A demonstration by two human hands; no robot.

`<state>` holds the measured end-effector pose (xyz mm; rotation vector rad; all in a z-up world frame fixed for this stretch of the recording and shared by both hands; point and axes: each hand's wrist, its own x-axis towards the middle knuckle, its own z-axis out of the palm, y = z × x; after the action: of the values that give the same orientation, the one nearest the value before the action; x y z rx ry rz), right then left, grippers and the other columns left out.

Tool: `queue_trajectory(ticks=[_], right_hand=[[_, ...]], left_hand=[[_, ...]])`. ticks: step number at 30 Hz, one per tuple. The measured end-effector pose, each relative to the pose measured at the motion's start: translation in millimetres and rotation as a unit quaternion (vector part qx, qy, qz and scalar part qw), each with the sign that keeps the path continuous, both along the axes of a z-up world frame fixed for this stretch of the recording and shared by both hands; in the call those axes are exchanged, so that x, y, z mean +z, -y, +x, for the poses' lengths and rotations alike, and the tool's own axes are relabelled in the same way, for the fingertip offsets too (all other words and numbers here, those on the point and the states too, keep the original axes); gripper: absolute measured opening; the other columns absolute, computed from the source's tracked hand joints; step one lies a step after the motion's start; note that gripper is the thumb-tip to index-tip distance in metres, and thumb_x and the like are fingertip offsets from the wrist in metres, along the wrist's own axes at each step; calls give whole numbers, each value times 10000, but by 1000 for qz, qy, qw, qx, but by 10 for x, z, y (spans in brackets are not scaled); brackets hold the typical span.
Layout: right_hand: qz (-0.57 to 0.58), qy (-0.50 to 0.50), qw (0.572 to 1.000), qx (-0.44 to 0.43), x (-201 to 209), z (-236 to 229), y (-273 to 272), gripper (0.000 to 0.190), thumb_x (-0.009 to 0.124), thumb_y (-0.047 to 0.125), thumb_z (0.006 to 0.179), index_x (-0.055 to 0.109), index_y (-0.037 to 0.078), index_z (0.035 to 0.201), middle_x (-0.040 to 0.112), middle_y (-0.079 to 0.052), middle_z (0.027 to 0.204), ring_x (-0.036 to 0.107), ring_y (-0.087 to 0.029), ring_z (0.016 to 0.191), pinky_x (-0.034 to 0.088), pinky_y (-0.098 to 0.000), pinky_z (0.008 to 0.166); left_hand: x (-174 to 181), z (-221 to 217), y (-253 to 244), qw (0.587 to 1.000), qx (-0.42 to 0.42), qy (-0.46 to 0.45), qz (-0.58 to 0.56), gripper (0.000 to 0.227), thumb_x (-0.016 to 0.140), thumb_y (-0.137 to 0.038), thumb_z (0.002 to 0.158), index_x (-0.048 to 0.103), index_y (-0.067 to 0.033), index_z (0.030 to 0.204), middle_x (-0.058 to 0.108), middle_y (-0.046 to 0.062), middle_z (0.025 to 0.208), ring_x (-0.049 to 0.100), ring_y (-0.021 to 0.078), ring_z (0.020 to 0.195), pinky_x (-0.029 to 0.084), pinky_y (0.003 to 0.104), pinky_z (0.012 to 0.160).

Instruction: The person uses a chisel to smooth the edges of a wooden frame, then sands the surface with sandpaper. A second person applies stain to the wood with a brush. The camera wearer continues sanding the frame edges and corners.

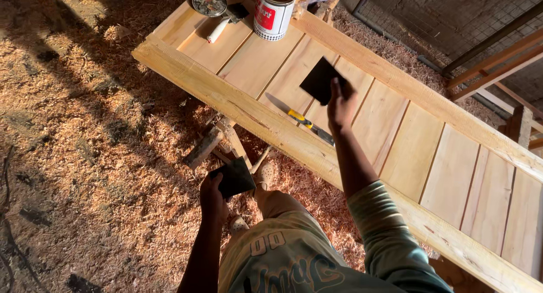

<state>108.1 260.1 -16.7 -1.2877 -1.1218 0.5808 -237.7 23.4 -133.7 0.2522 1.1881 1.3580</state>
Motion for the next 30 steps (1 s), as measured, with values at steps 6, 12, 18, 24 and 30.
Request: queue_trajectory(ticks=[6,12,18,24,30], right_hand=[[-227,-221,933,171,-618,-754,272,224,659,78,960,710,-92,1095,730,-177,945,693,-220,711,582,-329,584],[-258,-197,902,284,-803,-966,308,274,640,-10,904,674,-14,1176,695,-149,1090,716,-247,893,613,-334,682],[-352,-337,788,376,-905,-865,98,301,630,36,969,624,-53,1256,728,-126,1145,694,-237,1022,600,-335,856],[-329,-399,747,417,-1065,-681,-578,401,571,324,1020,616,-19,1222,702,-130,1051,683,-247,957,578,-397,824],[-293,-456,808,231,-1469,-527,-1651,501,496,475,1068,631,14,1210,702,-172,1082,674,-294,978,558,-430,892]], left_hand=[[-78,101,-643,981,3,195,-3,360,567,-191,995,597,7,1295,722,112,1143,705,224,1009,591,353,861],[4,416,-1405,981,-122,148,21,380,622,-264,1014,643,4,1283,733,91,1121,703,195,959,575,355,821],[-5,484,-1915,980,-156,104,-62,321,656,-210,967,657,-20,1226,752,59,1064,726,173,917,592,332,752],[-346,225,-2123,972,-78,220,20,227,666,-221,1090,676,-16,1186,726,78,970,681,182,795,545,304,605],[-299,-76,-2579,939,-21,343,35,343,575,-269,1071,587,-30,1316,717,85,1151,693,204,974,557,339,773]])
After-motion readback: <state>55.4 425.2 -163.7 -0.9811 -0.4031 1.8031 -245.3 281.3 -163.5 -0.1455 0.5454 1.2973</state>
